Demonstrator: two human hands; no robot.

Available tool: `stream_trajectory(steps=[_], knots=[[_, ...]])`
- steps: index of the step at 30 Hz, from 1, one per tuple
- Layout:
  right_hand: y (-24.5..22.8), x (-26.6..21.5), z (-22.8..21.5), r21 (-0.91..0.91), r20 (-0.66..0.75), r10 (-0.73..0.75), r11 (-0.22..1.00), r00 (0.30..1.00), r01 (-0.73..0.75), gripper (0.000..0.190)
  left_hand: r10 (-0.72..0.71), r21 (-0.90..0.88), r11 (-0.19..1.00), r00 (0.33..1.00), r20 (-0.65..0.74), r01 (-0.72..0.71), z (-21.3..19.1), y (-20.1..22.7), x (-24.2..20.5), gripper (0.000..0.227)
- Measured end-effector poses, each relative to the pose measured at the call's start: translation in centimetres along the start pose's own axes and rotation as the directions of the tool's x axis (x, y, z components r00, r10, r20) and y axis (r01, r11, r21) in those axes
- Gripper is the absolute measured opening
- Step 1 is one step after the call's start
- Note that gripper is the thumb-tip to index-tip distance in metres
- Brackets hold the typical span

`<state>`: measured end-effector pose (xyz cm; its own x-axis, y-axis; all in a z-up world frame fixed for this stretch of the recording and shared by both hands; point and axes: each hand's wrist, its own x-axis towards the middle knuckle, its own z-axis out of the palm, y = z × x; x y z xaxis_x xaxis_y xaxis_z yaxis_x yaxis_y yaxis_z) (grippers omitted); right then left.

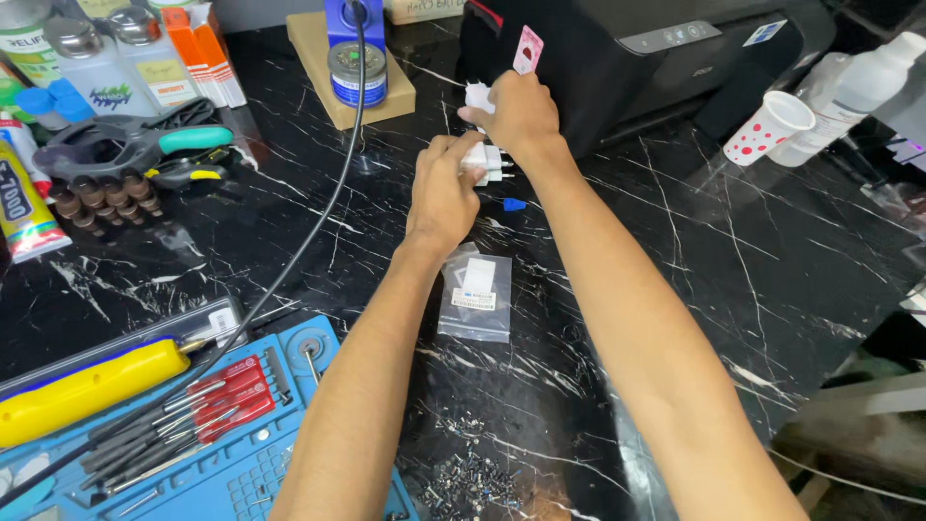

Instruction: The person organizes a cluttered workbench by moving a soldering station, handling a small blue plastic component, and pouring liquid from a bottle into a cup. They also handle various tools and small parts scattered on a blue mat.

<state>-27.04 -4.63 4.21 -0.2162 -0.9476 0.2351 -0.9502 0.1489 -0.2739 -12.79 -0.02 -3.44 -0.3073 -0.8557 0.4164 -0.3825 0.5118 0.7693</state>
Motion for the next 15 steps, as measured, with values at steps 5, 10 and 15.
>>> stream_trajectory(steps=[5, 10, 15], knots=[[-0.6, -0.1, 0.0, -0.067, -0.021, -0.056, 0.996, 0.998, 0.054, 0.041, -0.001, 0.022, 1.0, 1.0, 0.008, 0.001, -1.1, 0.0, -0.8, 0.05], [0.4, -1.5, -0.9, 0.038, -0.005, -0.136, 0.99, 0.991, 0.137, 0.039, -0.02, 0.108, 0.994, 1.0, 0.008, 0.019, -1.7, 0.6, -1.2, 0.045], [1.4, -5.4, -1.9, 0.185, 0.05, -0.13, 0.975, 0.99, 0.119, 0.039, -0.198, 0.056, 0.976, 0.965, -0.174, 0.21, -2.4, 0.8, -2.5, 0.044]])
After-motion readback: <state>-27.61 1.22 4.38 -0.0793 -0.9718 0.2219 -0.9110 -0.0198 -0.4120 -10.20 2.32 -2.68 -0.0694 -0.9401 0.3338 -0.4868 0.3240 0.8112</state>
